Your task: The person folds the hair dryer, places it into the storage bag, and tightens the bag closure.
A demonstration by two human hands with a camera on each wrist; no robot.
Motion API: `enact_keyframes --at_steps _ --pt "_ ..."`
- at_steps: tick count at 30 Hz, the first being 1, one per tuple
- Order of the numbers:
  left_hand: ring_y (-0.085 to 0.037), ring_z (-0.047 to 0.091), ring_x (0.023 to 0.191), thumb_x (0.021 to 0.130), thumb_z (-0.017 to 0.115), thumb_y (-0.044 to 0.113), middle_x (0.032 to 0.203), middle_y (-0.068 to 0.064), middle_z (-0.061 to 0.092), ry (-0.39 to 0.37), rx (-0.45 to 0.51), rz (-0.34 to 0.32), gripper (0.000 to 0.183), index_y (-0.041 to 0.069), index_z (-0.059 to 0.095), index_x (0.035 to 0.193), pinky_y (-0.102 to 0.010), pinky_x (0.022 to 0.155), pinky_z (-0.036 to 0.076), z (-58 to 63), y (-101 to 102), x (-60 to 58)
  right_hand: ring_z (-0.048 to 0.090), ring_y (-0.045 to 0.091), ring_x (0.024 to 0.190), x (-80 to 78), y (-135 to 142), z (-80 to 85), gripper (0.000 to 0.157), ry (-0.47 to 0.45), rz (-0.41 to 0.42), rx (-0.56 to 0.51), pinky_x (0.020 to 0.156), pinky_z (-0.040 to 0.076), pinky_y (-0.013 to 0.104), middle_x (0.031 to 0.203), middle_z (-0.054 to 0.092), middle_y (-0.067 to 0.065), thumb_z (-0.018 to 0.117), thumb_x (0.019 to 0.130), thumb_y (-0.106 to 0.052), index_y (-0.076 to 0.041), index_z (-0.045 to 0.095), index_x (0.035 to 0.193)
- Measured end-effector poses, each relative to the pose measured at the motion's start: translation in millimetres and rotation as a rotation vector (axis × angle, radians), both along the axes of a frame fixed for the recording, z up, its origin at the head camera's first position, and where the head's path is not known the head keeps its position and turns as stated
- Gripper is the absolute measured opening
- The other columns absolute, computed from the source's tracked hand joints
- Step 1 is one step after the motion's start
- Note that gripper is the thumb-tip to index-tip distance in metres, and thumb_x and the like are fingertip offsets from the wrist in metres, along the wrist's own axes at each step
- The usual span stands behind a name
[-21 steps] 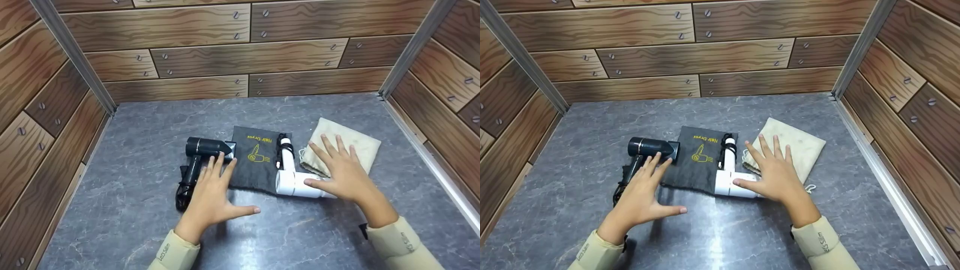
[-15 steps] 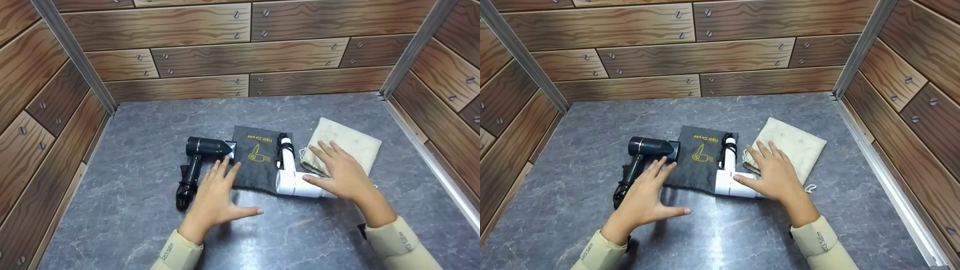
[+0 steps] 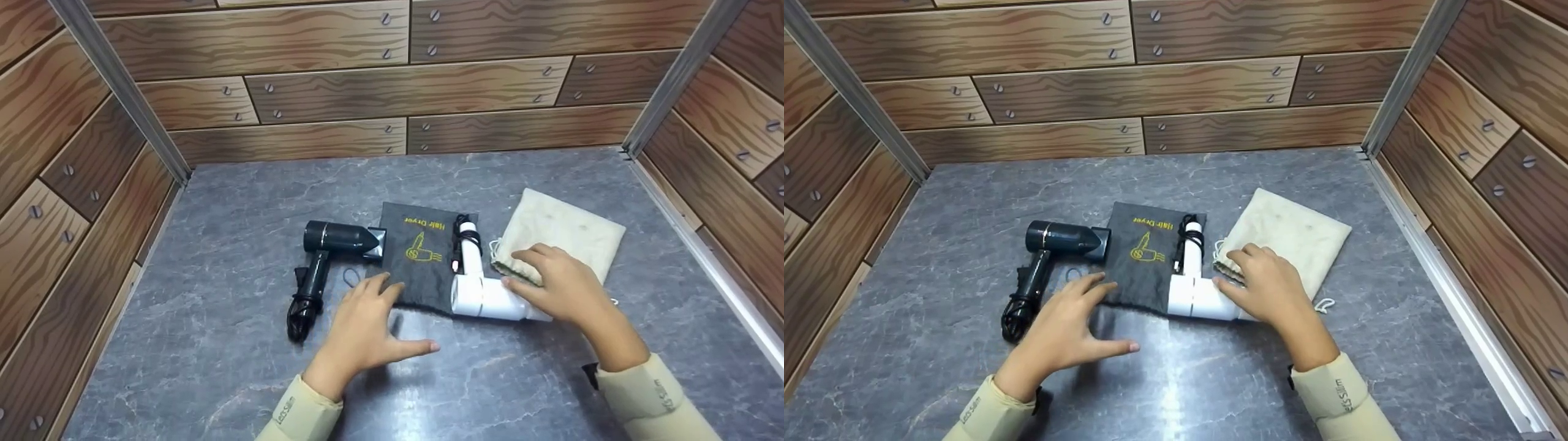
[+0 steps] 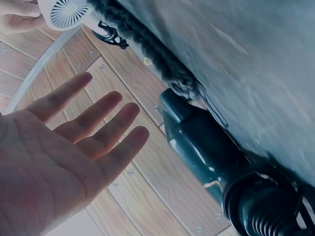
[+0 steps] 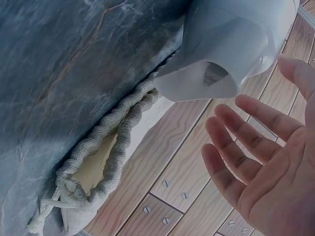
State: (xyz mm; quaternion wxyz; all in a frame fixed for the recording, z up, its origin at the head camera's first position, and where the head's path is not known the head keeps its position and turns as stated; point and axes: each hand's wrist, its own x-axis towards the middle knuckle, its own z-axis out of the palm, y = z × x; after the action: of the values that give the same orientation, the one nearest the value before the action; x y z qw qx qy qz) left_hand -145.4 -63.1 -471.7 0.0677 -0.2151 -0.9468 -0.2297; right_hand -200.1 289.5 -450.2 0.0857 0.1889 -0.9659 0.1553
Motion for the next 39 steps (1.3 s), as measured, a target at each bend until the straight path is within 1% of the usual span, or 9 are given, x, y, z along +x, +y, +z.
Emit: enact_keyframes --at_steps 7,10,15,18,21,24,27,32,39 --pt "-0.033 0.056 0.139 0.073 0.064 0.094 0.155 -0.015 0.055 -0.210 0.131 -0.091 0.109 0.011 0.064 0.143 -0.055 0.110 0.053 5.4 22.6 6.0 0.070 0.038 0.113 -1.9 1.2 -1.8 0.048 -0.001 0.014 -0.019 0.095 0.056 0.059 0.121 0.074 0.013 0.076 0.097 -0.042 -0.007 0.074 0.128" --pt "-0.029 0.059 0.133 0.072 0.065 0.095 0.150 -0.012 0.059 -0.198 0.145 -0.090 0.109 0.011 0.065 0.141 -0.051 0.108 0.055 5.6 32.8 7.7 0.070 0.038 0.112 -2.2 1.8 -3.1 0.046 -0.012 0.008 -0.027 0.095 0.057 0.060 0.120 0.074 0.013 0.076 0.097 -0.041 -0.007 0.074 0.128" --pt "-0.024 0.061 0.123 0.074 0.070 0.090 0.140 -0.007 0.064 -0.127 0.138 -0.070 0.101 0.011 0.069 0.137 -0.045 0.104 0.056 6.5 43.3 9.0 0.070 0.038 0.112 -3.1 0.5 -2.9 0.047 -0.021 0.015 -0.027 0.094 0.057 0.060 0.120 0.074 0.013 0.076 0.097 -0.041 -0.007 0.073 0.128" --pt "-0.022 0.063 0.117 0.077 0.074 0.083 0.134 -0.005 0.066 -0.105 0.151 -0.058 0.093 0.010 0.070 0.134 -0.042 0.100 0.057 5.9 46.7 8.2 0.070 0.037 0.112 -4.4 -0.2 -2.0 0.046 -0.009 0.018 -0.026 0.093 0.057 0.059 0.119 0.075 0.012 0.077 0.096 -0.041 -0.007 0.074 0.128" --pt "-0.021 0.064 0.110 0.082 0.077 0.075 0.127 -0.006 0.069 -0.107 0.201 -0.038 0.083 0.009 0.071 0.131 -0.041 0.095 0.058 1.4 49.4 5.9 0.071 0.037 0.111 -6.0 -1.4 -1.6 0.046 0.000 0.022 -0.027 0.092 0.057 0.059 0.119 0.075 0.012 0.077 0.096 -0.040 -0.007 0.074 0.127" --pt "-0.022 0.066 0.101 0.085 0.079 0.067 0.119 -0.008 0.070 -0.133 0.264 -0.021 0.073 0.007 0.072 0.126 -0.039 0.090 0.058 -6.4 51.5 2.8 0.071 0.037 0.111 -7.8 -2.9 -2.0 0.045 -0.002 0.031 -0.029 0.092 0.057 0.059 0.119 0.075 0.012 0.077 0.096 -0.040 -0.007 0.075 0.126" --pt "-0.021 0.066 0.093 0.085 0.080 0.063 0.110 -0.009 0.070 -0.196 0.317 -0.002 0.068 0.006 0.072 0.122 -0.035 0.083 0.057 -12.0 53.3 0.6 0.071 0.036 0.112 -9.1 -4.0 -2.7 0.044 -0.020 0.033 -0.031 0.093 0.057 0.059 0.120 0.075 0.012 0.077 0.097 -0.039 -0.007 0.074 0.127" --pt "-0.015 0.059 0.082 0.085 0.081 0.061 0.095 -0.006 0.068 -0.315 0.356 0.031 0.065 0.005 0.073 0.117 -0.029 0.073 0.051 -10.7 55.7 -1.0 0.071 0.035 0.111 -12.2 -4.2 -2.7 0.043 -0.068 0.031 -0.034 0.094 0.057 0.058 0.121 0.075 0.011 0.075 0.098 -0.038 -0.007 0.074 0.128" --pt "-0.009 0.054 0.069 0.086 0.082 0.056 0.081 -0.003 0.065 -0.348 0.392 0.046 0.056 0.004 0.076 0.106 -0.027 0.064 0.047 -10.8 61.6 -4.6 0.071 0.032 0.109 -16.9 -5.9 -0.4 0.039 -0.059 0.050 -0.044 0.093 0.058 0.057 0.119 0.076 0.010 0.076 0.098 -0.037 -0.009 0.075 0.125"
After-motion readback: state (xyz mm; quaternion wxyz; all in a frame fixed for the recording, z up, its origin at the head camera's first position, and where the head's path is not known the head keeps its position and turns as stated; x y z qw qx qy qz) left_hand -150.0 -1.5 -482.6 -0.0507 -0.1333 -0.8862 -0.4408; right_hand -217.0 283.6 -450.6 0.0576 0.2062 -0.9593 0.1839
